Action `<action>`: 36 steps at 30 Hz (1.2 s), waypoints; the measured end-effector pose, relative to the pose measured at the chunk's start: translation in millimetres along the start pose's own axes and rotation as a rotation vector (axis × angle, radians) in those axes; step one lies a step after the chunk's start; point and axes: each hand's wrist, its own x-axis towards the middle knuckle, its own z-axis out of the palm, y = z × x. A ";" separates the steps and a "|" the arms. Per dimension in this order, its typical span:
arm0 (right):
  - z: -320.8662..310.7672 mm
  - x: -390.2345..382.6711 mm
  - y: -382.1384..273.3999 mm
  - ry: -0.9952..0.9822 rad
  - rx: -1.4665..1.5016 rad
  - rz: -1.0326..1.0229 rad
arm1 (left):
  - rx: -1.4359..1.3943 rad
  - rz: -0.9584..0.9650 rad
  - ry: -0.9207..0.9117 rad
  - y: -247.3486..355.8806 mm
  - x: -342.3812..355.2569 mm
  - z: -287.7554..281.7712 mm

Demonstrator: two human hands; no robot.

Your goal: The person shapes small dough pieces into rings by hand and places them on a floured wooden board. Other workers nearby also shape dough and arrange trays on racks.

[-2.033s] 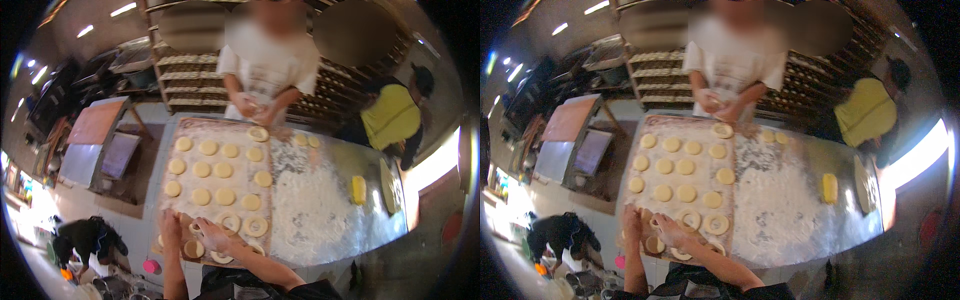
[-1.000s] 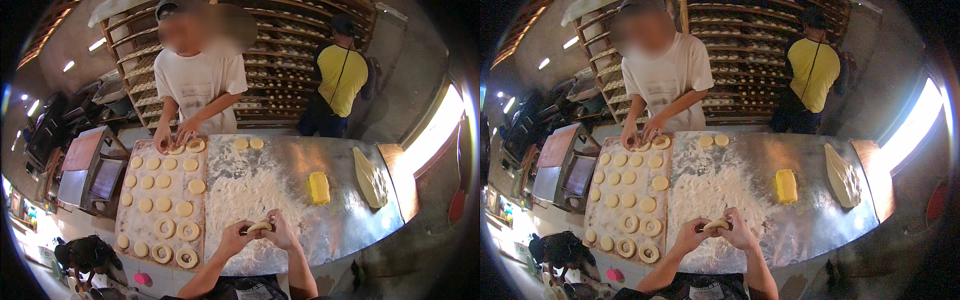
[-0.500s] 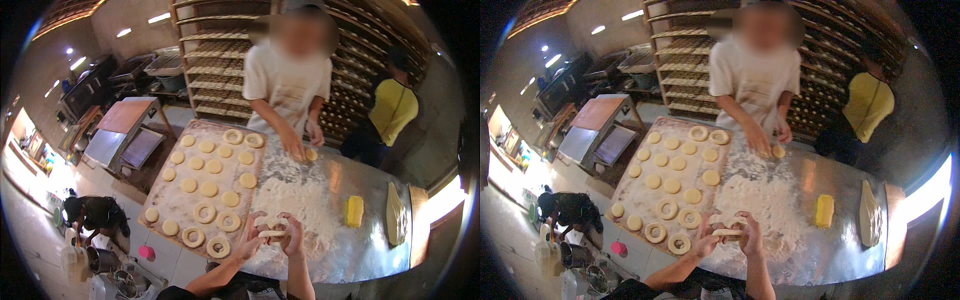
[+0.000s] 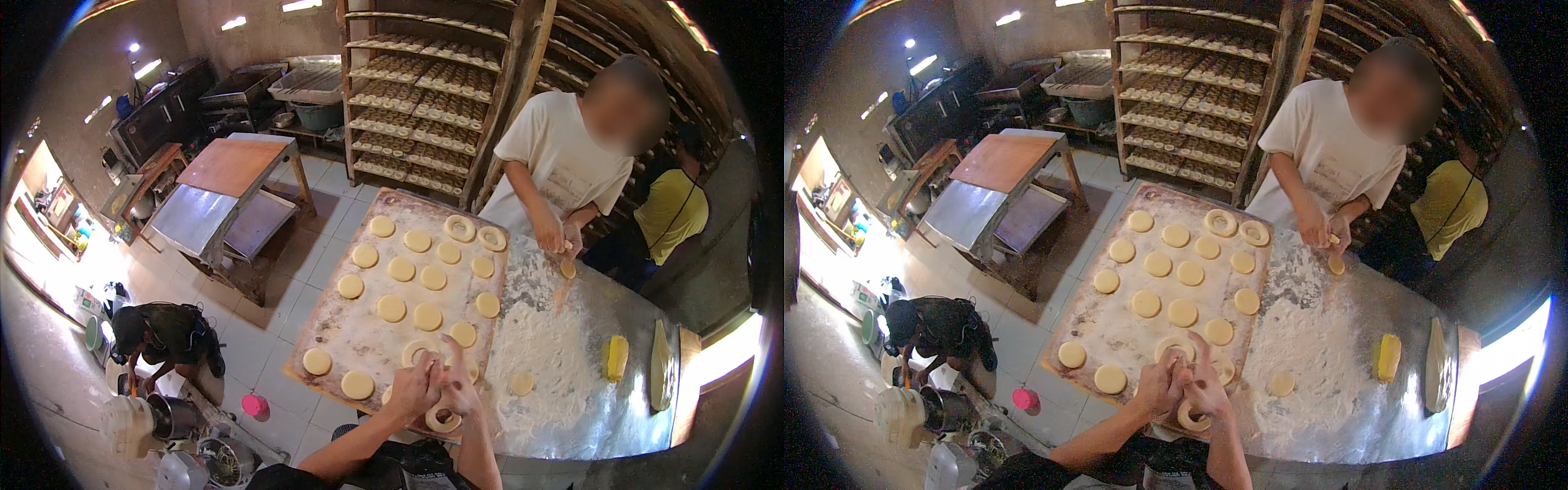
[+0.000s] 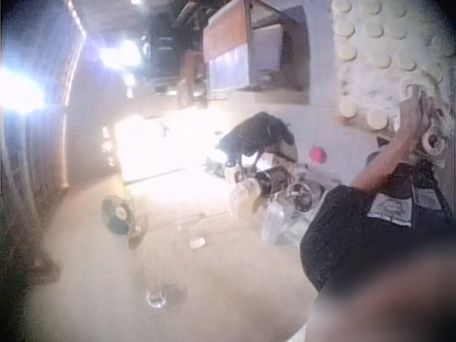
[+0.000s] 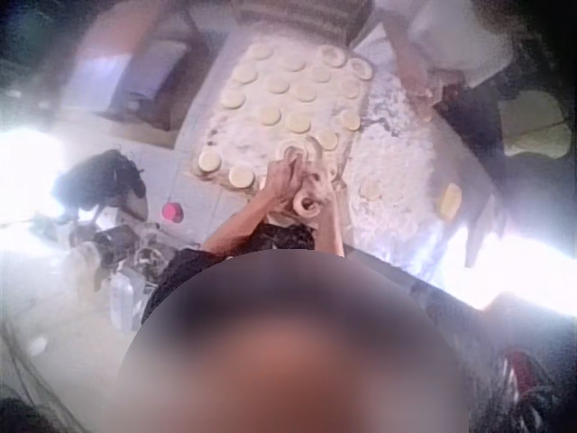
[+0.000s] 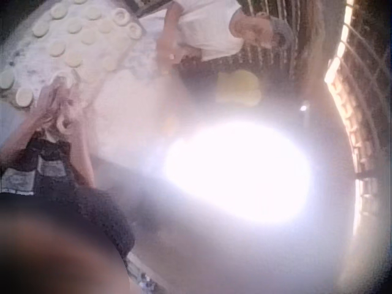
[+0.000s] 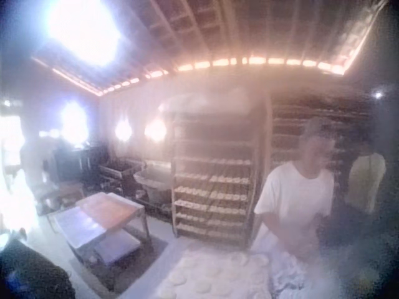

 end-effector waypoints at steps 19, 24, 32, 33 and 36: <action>66.1 60.1 37.1 -0.066 0.299 0.068 | 0.074 -0.052 -0.135 -62.0 41.5 -86.0; 67.1 72.5 43.8 0.074 0.077 0.249 | -0.020 -0.208 -0.241 -60.1 54.2 -93.0; 67.1 103.7 35.4 0.493 -1.120 0.042 | 0.656 -0.119 -0.019 -87.8 104.8 -97.8; 67.7 103.6 32.9 0.415 -1.159 0.144 | 0.639 -0.140 -0.040 -93.0 102.4 -103.5; 72.6 96.6 31.7 0.197 -1.335 0.301 | 0.675 -0.145 -0.196 -99.6 78.9 -104.5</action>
